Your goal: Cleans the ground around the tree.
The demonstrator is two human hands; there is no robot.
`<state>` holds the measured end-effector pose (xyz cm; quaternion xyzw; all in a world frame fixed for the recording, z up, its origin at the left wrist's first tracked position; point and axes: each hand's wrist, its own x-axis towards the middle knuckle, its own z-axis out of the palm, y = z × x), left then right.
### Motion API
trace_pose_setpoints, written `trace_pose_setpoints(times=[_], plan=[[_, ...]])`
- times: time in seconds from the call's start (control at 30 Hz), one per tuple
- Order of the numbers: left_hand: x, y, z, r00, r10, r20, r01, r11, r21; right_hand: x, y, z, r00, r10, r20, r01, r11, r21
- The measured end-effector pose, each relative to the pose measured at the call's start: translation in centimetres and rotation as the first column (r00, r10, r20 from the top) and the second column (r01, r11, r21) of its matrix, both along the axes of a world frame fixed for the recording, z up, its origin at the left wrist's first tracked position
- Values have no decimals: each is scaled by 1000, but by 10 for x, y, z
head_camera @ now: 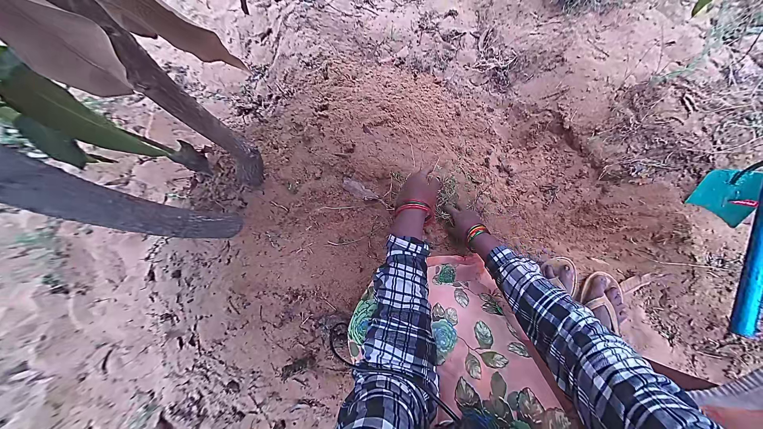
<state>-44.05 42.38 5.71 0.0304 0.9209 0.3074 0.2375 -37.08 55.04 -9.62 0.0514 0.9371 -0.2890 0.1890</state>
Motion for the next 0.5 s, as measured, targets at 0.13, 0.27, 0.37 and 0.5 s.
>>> trace_pose_setpoints(times=[0.13,0.27,0.37,0.5], plan=[[0,-3,4,1000,16,15,-17,999,28,14,6,-3,996,85,31,-86,996,32],[0,-9,7,983,153,-99,-155,988,-13,27,21,1,979,182,96,-187,981,44],[1,-13,20,931,320,-176,-335,940,-68,20,29,1,989,135,58,-138,990,42],[-3,-22,14,940,333,-73,-341,920,-192,7,23,6,997,3,-82,-4,1000,-15]])
